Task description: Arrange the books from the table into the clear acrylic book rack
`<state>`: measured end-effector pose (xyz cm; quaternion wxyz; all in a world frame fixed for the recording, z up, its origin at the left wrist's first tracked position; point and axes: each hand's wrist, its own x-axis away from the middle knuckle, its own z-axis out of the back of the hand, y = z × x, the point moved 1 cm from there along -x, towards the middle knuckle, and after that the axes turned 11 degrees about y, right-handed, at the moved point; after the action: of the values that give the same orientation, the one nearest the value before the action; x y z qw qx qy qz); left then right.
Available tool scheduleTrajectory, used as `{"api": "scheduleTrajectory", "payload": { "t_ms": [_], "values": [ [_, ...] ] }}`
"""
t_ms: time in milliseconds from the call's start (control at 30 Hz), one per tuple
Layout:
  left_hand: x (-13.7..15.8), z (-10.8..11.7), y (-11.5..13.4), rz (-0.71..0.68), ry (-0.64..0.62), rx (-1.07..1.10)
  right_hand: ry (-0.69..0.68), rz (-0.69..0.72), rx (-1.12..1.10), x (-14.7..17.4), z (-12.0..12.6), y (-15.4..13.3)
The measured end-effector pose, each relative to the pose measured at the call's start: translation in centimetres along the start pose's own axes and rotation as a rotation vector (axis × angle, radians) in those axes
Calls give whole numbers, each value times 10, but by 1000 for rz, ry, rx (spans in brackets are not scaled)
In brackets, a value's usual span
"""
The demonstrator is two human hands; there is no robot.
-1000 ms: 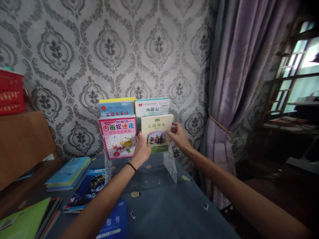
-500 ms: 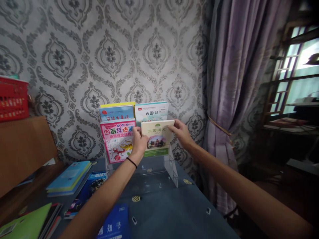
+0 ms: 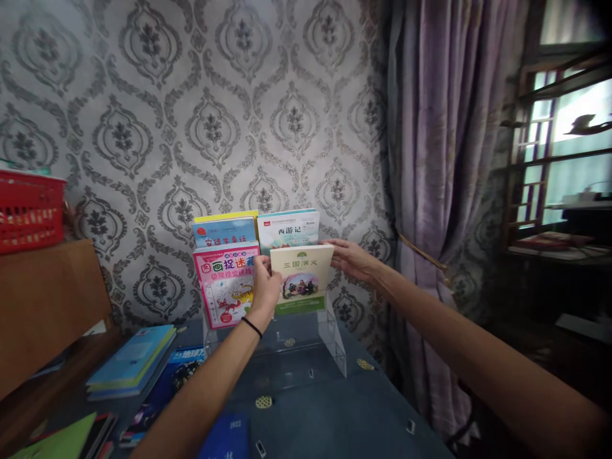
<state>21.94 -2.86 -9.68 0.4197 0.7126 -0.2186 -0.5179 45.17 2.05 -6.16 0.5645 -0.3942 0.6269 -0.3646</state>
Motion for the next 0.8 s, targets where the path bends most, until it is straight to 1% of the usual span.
{"api": "scheduleTrajectory", "payload": {
  "t_ms": [67, 133, 233, 333, 400, 567, 633, 700, 800],
  "values": [
    [2, 0, 5, 67, -3, 70, -67, -63, 9, 0, 2, -1],
    [3, 1, 11, 110, -11, 108, -134, -95, 14, 1, 2, -3],
    [5, 2, 17, 129, -29, 97, -221, -107, 16, 4, -2, -10],
    [5, 3, 17, 111, -39, 75, -280, -98, 30, 7, -5, -17],
    [4, 2, 14, 90, -36, 55, -279, -76, 53, 6, -6, -17],
    [2, 0, 2, 50, -40, 11, -181, 16, 156, -3, -6, -7],
    [1, 0, 0, 45, -41, -2, -169, 33, 164, -4, -6, -3],
    [1, 0, 1, 41, -42, -13, -161, 46, 161, -3, -7, -1],
    [4, 2, 6, 41, -40, -28, -111, 90, 120, -2, -12, -5]
  ]
}}
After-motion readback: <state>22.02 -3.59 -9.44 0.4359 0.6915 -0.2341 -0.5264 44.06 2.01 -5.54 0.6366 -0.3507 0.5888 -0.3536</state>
